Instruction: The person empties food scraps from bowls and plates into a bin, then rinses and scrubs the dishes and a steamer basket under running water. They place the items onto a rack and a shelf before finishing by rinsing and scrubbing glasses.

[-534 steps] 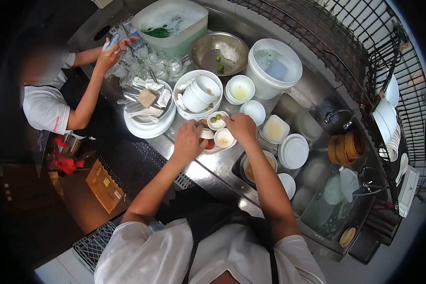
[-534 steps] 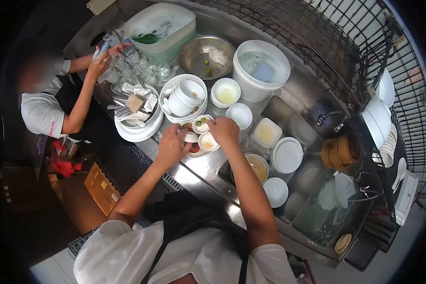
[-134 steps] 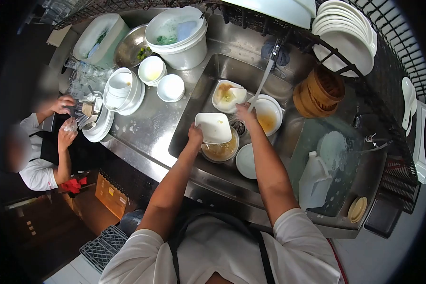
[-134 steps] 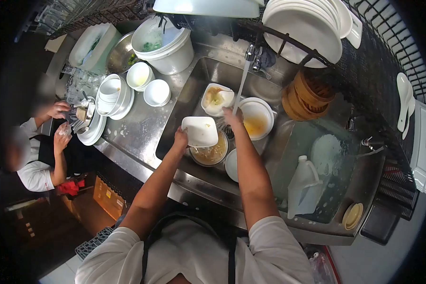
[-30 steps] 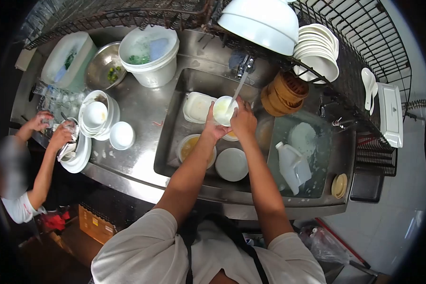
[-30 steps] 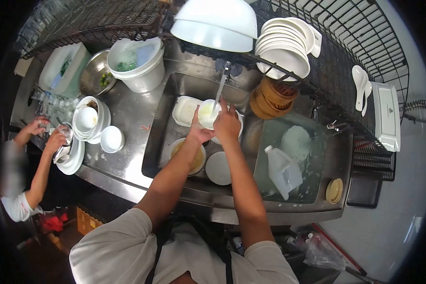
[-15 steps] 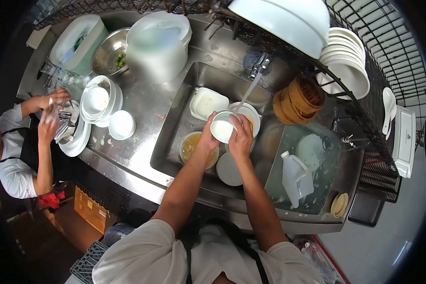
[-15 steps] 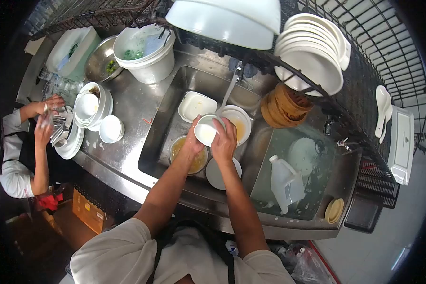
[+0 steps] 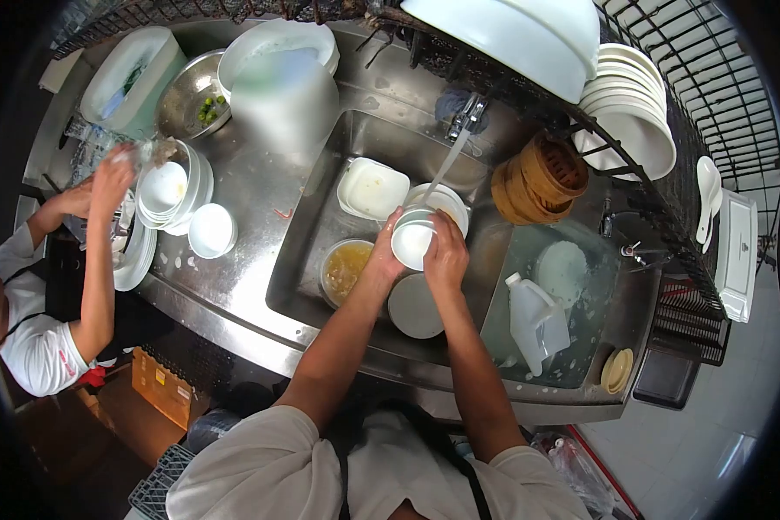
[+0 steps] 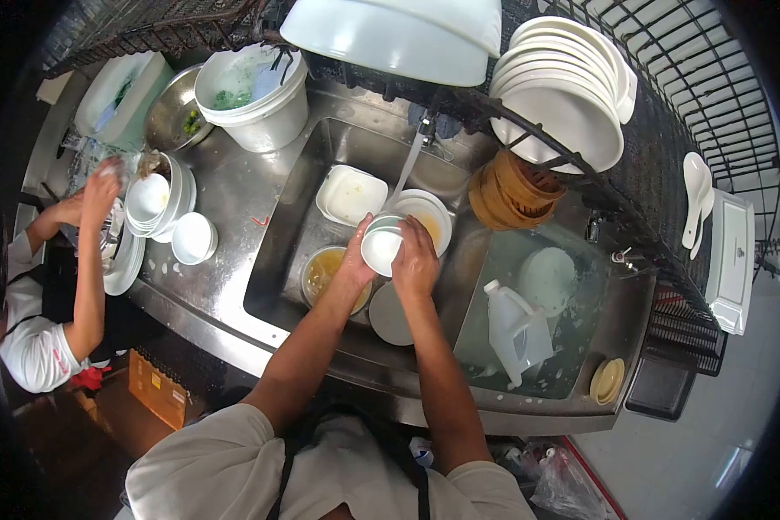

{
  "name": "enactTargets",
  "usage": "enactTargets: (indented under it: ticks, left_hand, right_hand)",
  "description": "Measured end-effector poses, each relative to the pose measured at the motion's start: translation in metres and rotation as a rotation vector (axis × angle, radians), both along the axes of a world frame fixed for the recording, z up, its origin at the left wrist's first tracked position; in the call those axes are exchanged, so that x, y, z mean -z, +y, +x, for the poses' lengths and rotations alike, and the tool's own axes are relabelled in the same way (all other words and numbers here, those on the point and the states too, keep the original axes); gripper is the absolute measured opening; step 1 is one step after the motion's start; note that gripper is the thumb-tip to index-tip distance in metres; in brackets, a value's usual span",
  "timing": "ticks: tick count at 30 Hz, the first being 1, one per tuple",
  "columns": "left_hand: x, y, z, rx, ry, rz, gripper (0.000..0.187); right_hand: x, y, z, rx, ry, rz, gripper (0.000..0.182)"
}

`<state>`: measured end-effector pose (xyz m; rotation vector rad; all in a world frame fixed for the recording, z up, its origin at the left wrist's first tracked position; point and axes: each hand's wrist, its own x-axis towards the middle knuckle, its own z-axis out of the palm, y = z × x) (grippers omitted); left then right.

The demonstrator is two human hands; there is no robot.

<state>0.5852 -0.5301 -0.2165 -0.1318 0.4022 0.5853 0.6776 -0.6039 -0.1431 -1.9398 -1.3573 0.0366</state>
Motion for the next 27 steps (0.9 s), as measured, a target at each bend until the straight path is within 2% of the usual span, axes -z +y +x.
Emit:
enactTargets:
  ticks: [6, 12, 15, 18, 22, 24, 27]
  left_hand:
    - [-0.010, -0.002, -0.002, 0.039, -0.085, -0.023, 0.051]
    - [-0.010, -0.004, -0.007, 0.030, -0.128, -0.009, 0.051]
    - [-0.013, 0.000, -0.004, 0.018, 0.074, 0.040, 0.049]
    - [-0.017, 0.004, -0.004, 0.026, 0.122, -0.007, 0.046]
    - [0.003, 0.008, -0.010, 0.007, -0.027, -0.093, 0.046]
    - [0.006, 0.000, -0.013, 0.005, -0.078, -0.134, 0.048]
    - [-0.020, -0.006, -0.012, -0.015, -0.069, -0.205, 0.050]
  right_hand:
    - [-0.011, -0.016, -0.007, 0.014, -0.178, 0.112, 0.034]
    - [-0.021, -0.015, -0.006, -0.092, -0.190, 0.146, 0.033]
    - [-0.010, -0.004, 0.001, 0.018, -0.079, 0.072, 0.029]
    - [0.001, 0.014, 0.010, 0.034, -0.048, -0.140, 0.036]
    - [-0.002, 0.007, -0.007, -0.058, -0.258, 0.076, 0.038]
    - [-0.006, -0.001, -0.013, -0.086, -0.258, 0.117, 0.037]
    - [-0.011, -0.018, -0.016, -0.076, -0.247, 0.163, 0.038]
